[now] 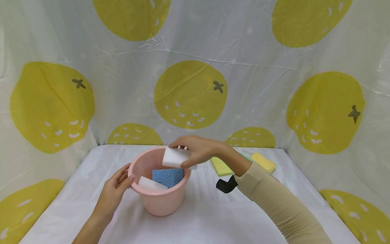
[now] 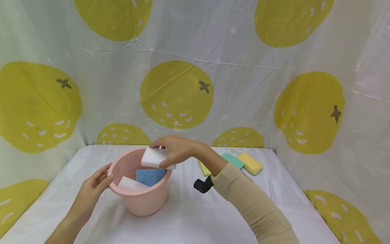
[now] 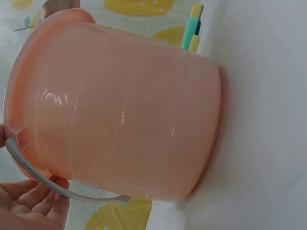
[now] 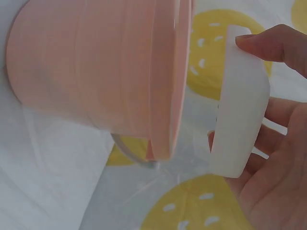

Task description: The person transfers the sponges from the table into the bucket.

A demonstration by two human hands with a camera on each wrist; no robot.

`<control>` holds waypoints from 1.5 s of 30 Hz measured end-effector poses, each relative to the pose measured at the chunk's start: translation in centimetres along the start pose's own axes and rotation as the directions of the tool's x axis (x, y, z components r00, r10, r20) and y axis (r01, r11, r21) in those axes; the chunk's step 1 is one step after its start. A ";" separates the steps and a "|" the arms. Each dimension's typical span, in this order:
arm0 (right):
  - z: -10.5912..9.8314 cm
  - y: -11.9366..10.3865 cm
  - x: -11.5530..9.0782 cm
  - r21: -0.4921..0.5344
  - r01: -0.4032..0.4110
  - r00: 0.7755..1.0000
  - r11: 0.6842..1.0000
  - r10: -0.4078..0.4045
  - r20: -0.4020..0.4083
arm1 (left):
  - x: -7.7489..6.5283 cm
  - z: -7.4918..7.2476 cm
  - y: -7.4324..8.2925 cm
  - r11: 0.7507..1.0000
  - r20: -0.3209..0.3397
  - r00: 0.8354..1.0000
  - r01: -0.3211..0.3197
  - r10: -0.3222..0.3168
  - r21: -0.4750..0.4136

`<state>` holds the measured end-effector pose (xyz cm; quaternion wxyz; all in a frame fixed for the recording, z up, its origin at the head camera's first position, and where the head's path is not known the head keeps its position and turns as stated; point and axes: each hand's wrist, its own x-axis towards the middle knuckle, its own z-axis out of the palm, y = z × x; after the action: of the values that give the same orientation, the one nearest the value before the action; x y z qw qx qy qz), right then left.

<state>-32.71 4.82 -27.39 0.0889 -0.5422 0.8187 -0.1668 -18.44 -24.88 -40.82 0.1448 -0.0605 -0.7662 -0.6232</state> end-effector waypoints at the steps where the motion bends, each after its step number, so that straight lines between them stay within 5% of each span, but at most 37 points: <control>1: 0.1 -0.2 0.4 -0.003 0.014 1.000 1.000 -0.014 0.008 | 0.0 0.0 0.0 1.000 -0.001 1.000 0.001 -0.001 0.000; 19: 1.5 -1.9 3.8 0.005 0.105 0.990 0.994 -0.105 0.088 | 0.1 0.0 0.0 1.000 0.006 1.000 0.017 -0.017 -0.007; 28: 1.8 -1.8 4.0 0.038 0.137 0.984 0.990 -0.141 0.107 | 0.1 0.1 0.1 1.000 -0.001 1.000 0.015 -0.015 0.004; 45: 0.8 -1.4 1.9 0.039 0.058 0.991 0.998 -0.062 0.114 | 0.1 0.0 0.0 1.000 0.002 1.000 0.028 -0.028 0.004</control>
<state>-32.00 2.42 -27.56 0.1407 -0.5737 0.7923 -0.1524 -18.54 -24.86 -40.75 0.1352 -0.0501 -0.7684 -0.6235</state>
